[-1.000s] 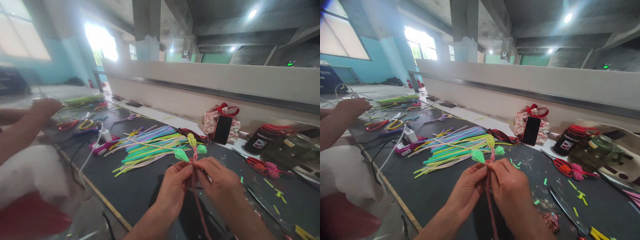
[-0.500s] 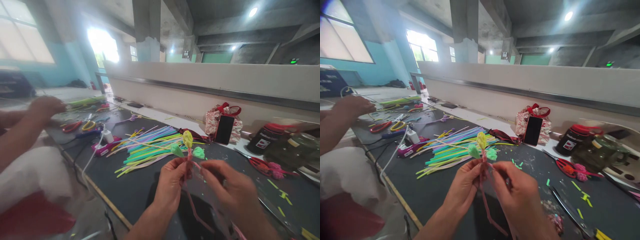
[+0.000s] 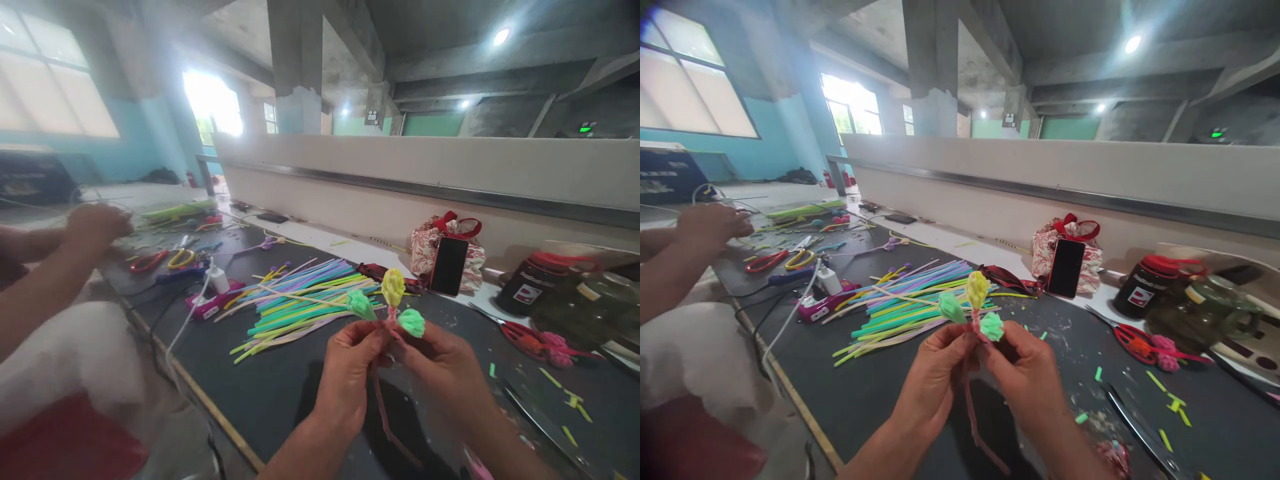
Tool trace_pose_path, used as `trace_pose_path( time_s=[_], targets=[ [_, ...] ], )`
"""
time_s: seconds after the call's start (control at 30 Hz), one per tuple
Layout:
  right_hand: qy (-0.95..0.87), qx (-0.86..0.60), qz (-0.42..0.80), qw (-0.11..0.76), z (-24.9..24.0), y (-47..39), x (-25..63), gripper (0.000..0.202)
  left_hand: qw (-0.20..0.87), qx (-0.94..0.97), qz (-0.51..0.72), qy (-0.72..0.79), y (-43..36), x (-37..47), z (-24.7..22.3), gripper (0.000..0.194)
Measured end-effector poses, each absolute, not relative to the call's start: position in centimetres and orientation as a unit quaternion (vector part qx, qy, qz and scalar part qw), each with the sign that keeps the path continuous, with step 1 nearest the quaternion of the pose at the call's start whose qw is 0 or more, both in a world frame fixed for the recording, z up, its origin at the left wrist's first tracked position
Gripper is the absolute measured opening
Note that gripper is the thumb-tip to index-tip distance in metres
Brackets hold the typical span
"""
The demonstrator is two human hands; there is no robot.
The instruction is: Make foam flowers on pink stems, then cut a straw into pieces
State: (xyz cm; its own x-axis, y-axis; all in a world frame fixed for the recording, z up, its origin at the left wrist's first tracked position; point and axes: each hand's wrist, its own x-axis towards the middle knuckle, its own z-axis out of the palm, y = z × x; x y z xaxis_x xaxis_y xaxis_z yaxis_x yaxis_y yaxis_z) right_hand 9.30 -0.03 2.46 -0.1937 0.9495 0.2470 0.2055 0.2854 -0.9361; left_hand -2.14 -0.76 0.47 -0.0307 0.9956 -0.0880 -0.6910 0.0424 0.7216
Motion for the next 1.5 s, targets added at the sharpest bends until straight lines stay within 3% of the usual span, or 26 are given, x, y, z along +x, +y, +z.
trace_pose_path(
  time_s=[0.37,0.77,1.5],
  targets=[
    [-0.641,-0.439,0.442,0.449,2.1,0.7,9.3,0.011,0.704,0.218,0.621,0.268,-0.3,-2.4,-0.2,0.013],
    [-0.753,-0.459,0.233,0.410,2.7,0.3,9.8,0.009,0.692,0.256,0.608,0.293,-0.3,-2.6,-0.6,0.014],
    [-0.726,-0.466,0.324,0.389,3.6,-0.4,9.8,0.012,0.692,0.240,0.608,0.306,-0.7,-2.5,-0.3,0.014]
  ],
)
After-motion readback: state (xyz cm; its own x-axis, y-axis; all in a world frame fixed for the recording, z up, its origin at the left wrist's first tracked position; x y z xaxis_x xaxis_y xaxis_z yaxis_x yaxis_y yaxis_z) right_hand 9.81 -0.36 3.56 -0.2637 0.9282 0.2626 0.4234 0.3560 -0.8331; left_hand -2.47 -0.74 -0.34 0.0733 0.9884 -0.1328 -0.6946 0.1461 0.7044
